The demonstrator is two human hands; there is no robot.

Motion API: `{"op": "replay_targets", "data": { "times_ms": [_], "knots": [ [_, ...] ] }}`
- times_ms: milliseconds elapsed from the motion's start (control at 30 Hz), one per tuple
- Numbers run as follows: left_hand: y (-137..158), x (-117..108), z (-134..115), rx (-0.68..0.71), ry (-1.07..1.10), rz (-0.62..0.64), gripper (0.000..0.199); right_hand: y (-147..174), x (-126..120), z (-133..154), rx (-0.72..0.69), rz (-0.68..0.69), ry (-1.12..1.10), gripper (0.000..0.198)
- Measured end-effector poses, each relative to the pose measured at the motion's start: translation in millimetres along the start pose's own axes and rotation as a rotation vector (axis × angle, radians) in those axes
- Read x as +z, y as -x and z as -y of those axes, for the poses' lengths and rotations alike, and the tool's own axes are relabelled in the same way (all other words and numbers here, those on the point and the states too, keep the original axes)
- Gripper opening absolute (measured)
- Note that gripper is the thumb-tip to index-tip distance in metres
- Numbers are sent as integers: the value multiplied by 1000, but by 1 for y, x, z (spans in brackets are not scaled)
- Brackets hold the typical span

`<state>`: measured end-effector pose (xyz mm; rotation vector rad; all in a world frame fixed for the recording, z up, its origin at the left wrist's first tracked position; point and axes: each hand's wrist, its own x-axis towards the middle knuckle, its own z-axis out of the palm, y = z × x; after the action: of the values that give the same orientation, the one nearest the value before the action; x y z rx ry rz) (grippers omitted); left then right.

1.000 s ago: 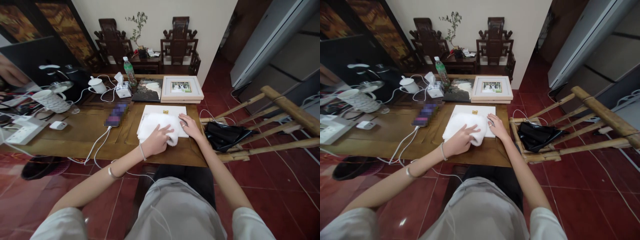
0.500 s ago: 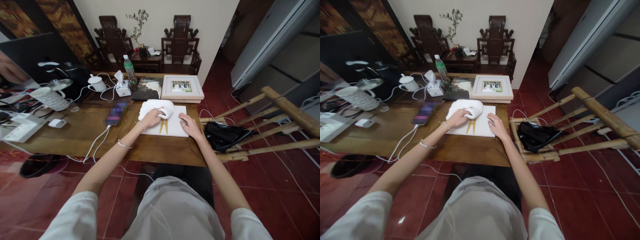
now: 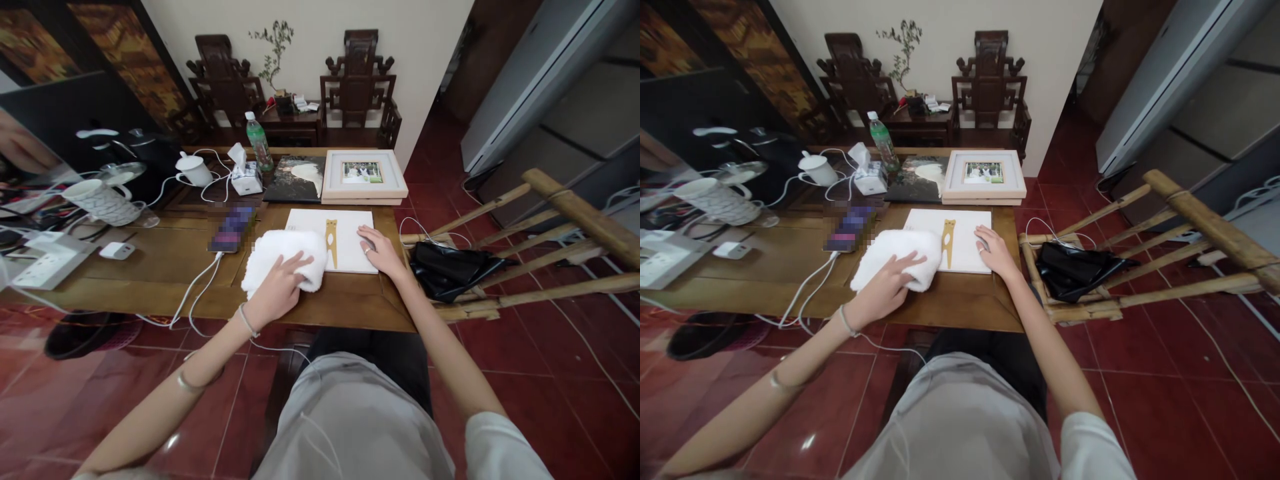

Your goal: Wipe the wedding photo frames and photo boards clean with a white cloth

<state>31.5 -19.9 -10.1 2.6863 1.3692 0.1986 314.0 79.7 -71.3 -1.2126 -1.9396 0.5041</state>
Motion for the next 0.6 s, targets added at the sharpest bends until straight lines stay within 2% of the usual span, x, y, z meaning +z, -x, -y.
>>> {"op": "replay_targets", "data": {
  "times_ms": [133, 333, 433, 533, 600],
  "knots": [
    [-5, -3, 9, 10, 34, 14, 45, 0, -1, 0, 6, 0, -7, 35],
    [-59, 1, 50, -35, 31, -7, 42, 0, -1, 0, 6, 1, -21, 35],
    [-83, 9, 62, -72, -4, -53, 45, 0, -2, 0, 3, 3, -18, 35],
    [-90, 16, 63, -110, -59, -104, 45, 0, -2, 0, 3, 1, -5, 34],
    [-82, 19, 59, -121, -87, -117, 43, 0, -1, 0, 1, -1, 1, 34]
  ]
}}
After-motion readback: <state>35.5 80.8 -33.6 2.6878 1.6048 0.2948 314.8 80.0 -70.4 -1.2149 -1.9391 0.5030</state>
